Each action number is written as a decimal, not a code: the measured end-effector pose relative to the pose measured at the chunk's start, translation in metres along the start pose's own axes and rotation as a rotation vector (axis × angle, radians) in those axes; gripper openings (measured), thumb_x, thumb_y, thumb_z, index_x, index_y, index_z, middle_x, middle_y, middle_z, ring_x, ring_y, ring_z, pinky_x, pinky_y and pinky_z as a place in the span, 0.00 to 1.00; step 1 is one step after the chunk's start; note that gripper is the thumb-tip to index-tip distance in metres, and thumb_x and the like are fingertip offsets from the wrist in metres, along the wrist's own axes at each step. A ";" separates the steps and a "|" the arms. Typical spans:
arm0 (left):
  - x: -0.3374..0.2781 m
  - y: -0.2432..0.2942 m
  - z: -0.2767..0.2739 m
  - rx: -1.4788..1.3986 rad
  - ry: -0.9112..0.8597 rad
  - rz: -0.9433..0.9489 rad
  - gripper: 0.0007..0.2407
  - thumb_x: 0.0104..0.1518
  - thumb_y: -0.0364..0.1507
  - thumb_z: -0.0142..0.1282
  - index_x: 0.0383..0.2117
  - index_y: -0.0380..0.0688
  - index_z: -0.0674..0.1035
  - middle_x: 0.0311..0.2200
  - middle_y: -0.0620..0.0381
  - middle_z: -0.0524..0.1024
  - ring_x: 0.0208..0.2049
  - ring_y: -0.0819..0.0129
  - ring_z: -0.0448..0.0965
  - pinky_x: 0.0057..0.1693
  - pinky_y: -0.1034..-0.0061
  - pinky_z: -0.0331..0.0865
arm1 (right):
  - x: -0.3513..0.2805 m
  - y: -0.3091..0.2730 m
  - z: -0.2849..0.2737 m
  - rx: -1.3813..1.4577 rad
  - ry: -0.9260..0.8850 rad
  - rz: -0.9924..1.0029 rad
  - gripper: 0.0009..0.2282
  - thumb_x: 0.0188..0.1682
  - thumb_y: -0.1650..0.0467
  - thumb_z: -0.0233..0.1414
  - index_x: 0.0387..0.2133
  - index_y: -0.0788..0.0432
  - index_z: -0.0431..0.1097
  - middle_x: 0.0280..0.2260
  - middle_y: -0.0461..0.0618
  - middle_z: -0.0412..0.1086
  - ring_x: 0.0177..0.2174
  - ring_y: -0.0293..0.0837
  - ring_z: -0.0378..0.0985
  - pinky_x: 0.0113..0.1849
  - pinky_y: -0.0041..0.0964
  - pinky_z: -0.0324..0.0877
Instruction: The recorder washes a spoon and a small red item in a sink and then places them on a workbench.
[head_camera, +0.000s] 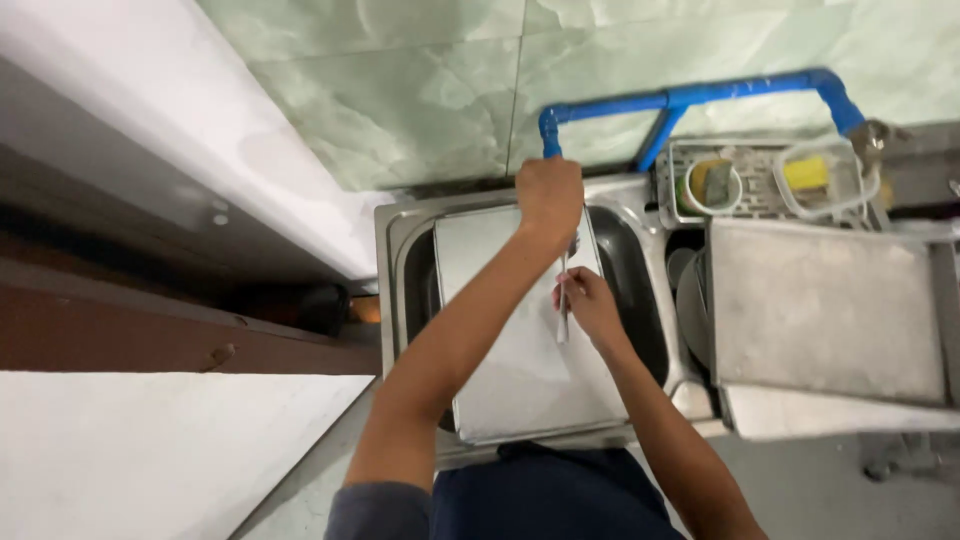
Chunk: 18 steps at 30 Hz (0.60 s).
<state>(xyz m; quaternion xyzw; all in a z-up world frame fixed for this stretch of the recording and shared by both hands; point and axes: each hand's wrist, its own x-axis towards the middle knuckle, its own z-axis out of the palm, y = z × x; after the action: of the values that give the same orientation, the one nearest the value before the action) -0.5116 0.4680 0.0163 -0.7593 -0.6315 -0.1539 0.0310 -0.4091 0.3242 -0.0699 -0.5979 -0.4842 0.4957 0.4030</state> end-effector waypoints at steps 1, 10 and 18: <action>0.000 0.001 -0.004 0.008 0.001 -0.011 0.12 0.53 0.31 0.61 0.11 0.46 0.81 0.14 0.51 0.77 0.20 0.54 0.80 0.28 0.64 0.75 | 0.007 0.002 -0.001 0.002 -0.013 -0.003 0.07 0.57 0.72 0.49 0.35 0.66 0.72 0.22 0.54 0.73 0.20 0.45 0.77 0.25 0.36 0.72; 0.001 -0.027 -0.022 -0.600 -0.228 -0.331 0.18 0.55 0.38 0.43 0.25 0.35 0.82 0.26 0.39 0.80 0.34 0.38 0.84 0.37 0.50 0.76 | 0.049 0.018 0.002 0.136 -0.035 -0.116 0.06 0.56 0.75 0.46 0.41 0.65 0.69 0.22 0.54 0.69 0.19 0.46 0.75 0.22 0.36 0.67; -0.013 -0.033 -0.030 -1.781 -0.456 -0.847 0.12 0.48 0.37 0.49 0.16 0.41 0.75 0.12 0.58 0.64 0.13 0.74 0.63 0.17 0.85 0.51 | 0.062 0.005 0.010 0.412 0.012 0.099 0.07 0.57 0.69 0.47 0.43 0.60 0.66 0.24 0.49 0.68 0.19 0.44 0.75 0.19 0.35 0.74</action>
<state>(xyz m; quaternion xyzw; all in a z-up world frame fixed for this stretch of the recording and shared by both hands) -0.5518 0.4552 0.0360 -0.2309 -0.4953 -0.4186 -0.7253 -0.4154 0.3835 -0.0892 -0.5287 -0.3404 0.5998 0.4948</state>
